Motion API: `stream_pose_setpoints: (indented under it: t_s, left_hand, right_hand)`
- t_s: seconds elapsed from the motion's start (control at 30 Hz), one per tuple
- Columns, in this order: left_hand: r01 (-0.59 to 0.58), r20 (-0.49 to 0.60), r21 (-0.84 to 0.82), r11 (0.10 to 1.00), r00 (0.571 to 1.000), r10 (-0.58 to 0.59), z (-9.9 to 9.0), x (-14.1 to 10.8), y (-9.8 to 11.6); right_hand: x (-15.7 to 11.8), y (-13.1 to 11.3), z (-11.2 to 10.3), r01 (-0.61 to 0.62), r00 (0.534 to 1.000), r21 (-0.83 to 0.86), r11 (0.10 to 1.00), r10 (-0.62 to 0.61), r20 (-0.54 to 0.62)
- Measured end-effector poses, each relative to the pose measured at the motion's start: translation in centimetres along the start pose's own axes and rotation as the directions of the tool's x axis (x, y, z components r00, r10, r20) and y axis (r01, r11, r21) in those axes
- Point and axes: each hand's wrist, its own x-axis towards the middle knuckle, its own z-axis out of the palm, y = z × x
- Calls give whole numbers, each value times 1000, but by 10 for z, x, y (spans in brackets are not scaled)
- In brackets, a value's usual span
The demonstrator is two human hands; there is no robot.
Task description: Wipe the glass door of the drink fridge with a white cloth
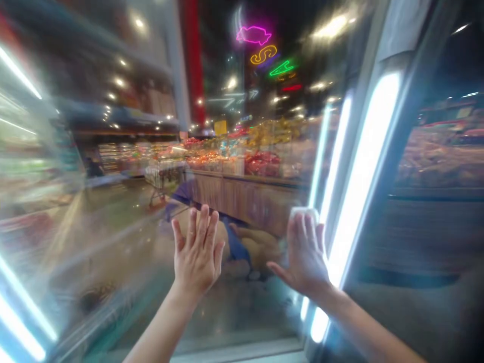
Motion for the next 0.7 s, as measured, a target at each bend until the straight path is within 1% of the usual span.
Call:
stream_pose_setpoints:
  t_s: [0.03,0.1,0.17,0.23,0.3,0.4,0.47,0.53,0.6,0.63,0.7]
  left_hand:
    - [1,7,-3,1000,1000,-1,5,-8,11]
    - [4,19,-2,1000,1000,-4,14,-17,28]
    - [14,28,4,1000,1000,-14,20,-19,37]
    - [15,33,14,1000,999,-16,24,-14,39]
    - [12,40,21,1000,999,-13,27,-9,39]
    - [4,69,16,1000,998,-5,32,-4,39]
    - [1,93,14,1000,996,-2,35,-2,43]
    - [3,115,21,1000,993,-6,38,-1,47]
    - [4,143,28,1000,990,-8,40,-2,49]
    - [5,155,32,999,988,-10,40,-3,47]
    - [17,167,46,999,986,-25,37,-8,39]
  right_hand:
    - [-11,-8,4,-33,999,13,999,32,22]
    - [-18,-15,8,-103,993,30,994,101,55]
    - [-13,-15,11,-172,983,45,984,169,70]
    - [-12,-12,15,-220,973,56,974,216,76]
    - [-20,-13,20,-211,976,66,975,206,67]
    - [-33,-13,31,-131,990,85,988,126,57]
    - [-26,-10,37,-115,992,113,987,107,71]
    - [-13,-6,42,-161,984,142,977,149,93]
    - [-5,-6,47,-224,972,164,961,209,104]
    - [-6,-10,49,-230,971,178,957,214,106]
    - [-12,-19,53,-180,982,213,960,162,100]
